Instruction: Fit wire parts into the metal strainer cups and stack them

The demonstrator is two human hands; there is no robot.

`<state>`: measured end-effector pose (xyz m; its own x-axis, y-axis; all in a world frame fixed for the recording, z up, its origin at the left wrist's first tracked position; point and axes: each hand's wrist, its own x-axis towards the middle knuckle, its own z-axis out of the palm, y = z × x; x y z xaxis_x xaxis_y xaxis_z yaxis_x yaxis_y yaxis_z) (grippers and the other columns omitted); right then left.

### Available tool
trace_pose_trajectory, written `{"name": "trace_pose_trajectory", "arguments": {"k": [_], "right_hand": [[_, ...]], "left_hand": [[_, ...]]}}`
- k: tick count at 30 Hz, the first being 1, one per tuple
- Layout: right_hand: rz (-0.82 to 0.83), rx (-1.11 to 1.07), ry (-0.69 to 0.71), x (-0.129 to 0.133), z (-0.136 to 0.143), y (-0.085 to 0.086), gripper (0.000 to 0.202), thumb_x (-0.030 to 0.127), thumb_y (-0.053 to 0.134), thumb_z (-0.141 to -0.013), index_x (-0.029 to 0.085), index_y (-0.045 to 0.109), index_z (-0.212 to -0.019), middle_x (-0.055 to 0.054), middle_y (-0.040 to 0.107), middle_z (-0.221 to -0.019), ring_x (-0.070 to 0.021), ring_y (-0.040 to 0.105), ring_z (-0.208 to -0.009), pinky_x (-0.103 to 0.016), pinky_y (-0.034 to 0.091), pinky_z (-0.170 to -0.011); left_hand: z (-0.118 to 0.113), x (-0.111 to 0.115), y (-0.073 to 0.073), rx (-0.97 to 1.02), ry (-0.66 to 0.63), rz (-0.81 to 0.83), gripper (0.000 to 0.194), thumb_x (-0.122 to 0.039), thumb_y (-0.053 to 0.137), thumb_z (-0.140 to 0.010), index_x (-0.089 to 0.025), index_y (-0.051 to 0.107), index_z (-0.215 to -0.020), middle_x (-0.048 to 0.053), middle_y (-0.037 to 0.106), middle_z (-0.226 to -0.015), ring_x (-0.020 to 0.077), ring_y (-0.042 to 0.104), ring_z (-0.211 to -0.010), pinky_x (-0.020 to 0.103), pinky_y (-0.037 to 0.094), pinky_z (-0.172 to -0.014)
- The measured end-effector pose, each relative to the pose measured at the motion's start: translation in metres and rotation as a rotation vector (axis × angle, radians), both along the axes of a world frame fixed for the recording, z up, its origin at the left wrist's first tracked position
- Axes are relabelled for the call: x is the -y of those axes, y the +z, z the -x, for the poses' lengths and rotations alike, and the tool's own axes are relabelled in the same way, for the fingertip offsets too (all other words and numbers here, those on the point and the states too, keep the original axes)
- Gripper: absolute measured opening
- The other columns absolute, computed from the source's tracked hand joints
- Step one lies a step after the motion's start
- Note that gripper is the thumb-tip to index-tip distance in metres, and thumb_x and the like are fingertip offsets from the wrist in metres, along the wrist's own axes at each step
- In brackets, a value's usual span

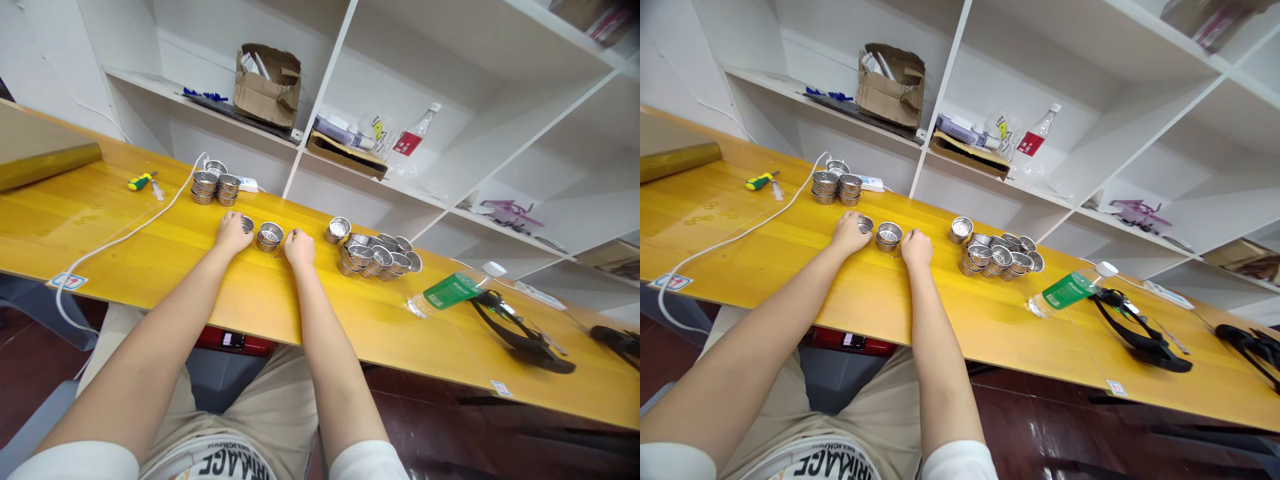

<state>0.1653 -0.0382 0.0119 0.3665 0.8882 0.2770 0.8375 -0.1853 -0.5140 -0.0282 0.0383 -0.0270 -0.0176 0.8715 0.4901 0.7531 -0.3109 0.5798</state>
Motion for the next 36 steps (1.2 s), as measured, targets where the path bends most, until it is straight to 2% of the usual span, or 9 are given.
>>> {"name": "trace_pose_trajectory", "arguments": {"k": [3,7,10,14,18,21,27,31,36], "right_hand": [[-0.214,-0.071,0.054,0.0,0.001,0.001,0.031,0.034,0.042,-0.104,0.02,0.07,-0.105,-0.01,0.073,-0.094,-0.0245,0.068,-0.093,-0.034,0.048,-0.087],[-0.465,-0.153,0.166,-0.003,0.004,-0.002,0.034,0.045,0.055,-0.098,0.017,0.065,-0.115,-0.006,0.068,-0.093,-0.0196,0.062,-0.084,-0.032,0.048,-0.087],[-0.508,-0.214,0.27,-0.005,0.007,-0.005,0.04,0.05,0.06,-0.094,0.017,0.064,-0.117,-0.005,0.068,-0.096,-0.0164,0.059,-0.074,-0.031,0.049,-0.081],[-0.479,-0.284,0.322,-0.007,0.008,-0.008,0.035,0.05,0.058,-0.096,0.018,0.066,-0.11,-0.004,0.071,-0.095,-0.017,0.063,-0.078,-0.03,0.05,-0.083],[-0.404,-0.328,0.265,-0.009,0.006,-0.01,0.033,0.049,0.054,-0.098,0.02,0.069,-0.1,-0.006,0.076,-0.099,-0.0189,0.066,-0.083,-0.031,0.05,-0.083],[-0.326,-0.327,0.293,-0.005,0.006,-0.008,0.034,0.049,0.052,-0.099,0.021,0.071,-0.094,-0.006,0.078,-0.096,-0.0191,0.067,-0.084,-0.029,0.049,-0.081],[-0.159,0.048,0.476,0.003,0.013,-0.007,0.026,0.04,0.061,-0.097,0.022,0.071,-0.081,-0.005,0.074,-0.085,-0.0206,0.064,-0.08,-0.029,0.044,-0.076],[-0.181,0.185,0.597,-0.007,0.019,-0.019,0.02,0.028,0.056,-0.102,0.021,0.073,-0.093,-0.009,0.074,-0.101,-0.0235,0.064,-0.098,-0.032,0.047,-0.089],[-0.3,0.118,0.676,-0.019,0.027,-0.029,0.025,0.024,0.057,-0.1,0.019,0.069,-0.121,-0.014,0.071,-0.121,-0.0272,0.06,-0.115,-0.041,0.047,-0.107]], "left_hand": [[-0.002,0.014,0.017,0.032,-0.046,-0.138,0.055,-0.032,0.074,-0.076,-0.018,0.06,-0.128,0.018,0.063,-0.131,0.0383,0.058,-0.125,0.054,0.046,-0.113],[-0.011,0.038,0.037,-0.068,-0.286,-0.347,0.06,-0.03,0.071,-0.081,-0.022,0.055,-0.138,0.013,0.063,-0.141,0.036,0.053,-0.133,0.053,0.041,-0.118],[-0.019,0.047,0.042,-0.09,-0.392,-0.419,0.063,-0.027,0.069,-0.081,-0.02,0.052,-0.142,0.014,0.06,-0.144,0.0343,0.053,-0.135,0.05,0.041,-0.119],[-0.021,0.043,0.039,-0.063,-0.423,-0.418,0.071,-0.025,0.072,-0.077,-0.019,0.049,-0.144,0.015,0.061,-0.142,0.0345,0.056,-0.133,0.05,0.043,-0.117],[-0.017,0.035,0.035,-0.034,-0.405,-0.402,0.073,-0.023,0.074,-0.074,-0.019,0.049,-0.142,0.015,0.062,-0.14,0.0345,0.058,-0.132,0.05,0.044,-0.117],[-0.013,0.031,0.035,0.048,-0.298,-0.41,0.071,-0.022,0.076,-0.073,-0.019,0.05,-0.14,0.014,0.062,-0.139,0.0341,0.058,-0.132,0.05,0.044,-0.118],[-0.006,0.023,0.035,0.206,-0.087,-0.435,0.067,-0.02,0.078,-0.072,-0.019,0.052,-0.135,0.014,0.063,-0.133,0.0338,0.059,-0.128,0.049,0.045,-0.115],[-0.006,0.022,0.035,0.189,-0.079,-0.448,0.067,-0.019,0.079,-0.071,-0.019,0.053,-0.133,0.014,0.064,-0.133,0.0342,0.059,-0.127,0.051,0.045,-0.115],[-0.007,0.024,0.036,0.173,-0.09,-0.436,0.069,-0.018,0.079,-0.071,-0.02,0.053,-0.135,0.014,0.064,-0.135,0.0342,0.058,-0.128,0.051,0.045,-0.115]]}}
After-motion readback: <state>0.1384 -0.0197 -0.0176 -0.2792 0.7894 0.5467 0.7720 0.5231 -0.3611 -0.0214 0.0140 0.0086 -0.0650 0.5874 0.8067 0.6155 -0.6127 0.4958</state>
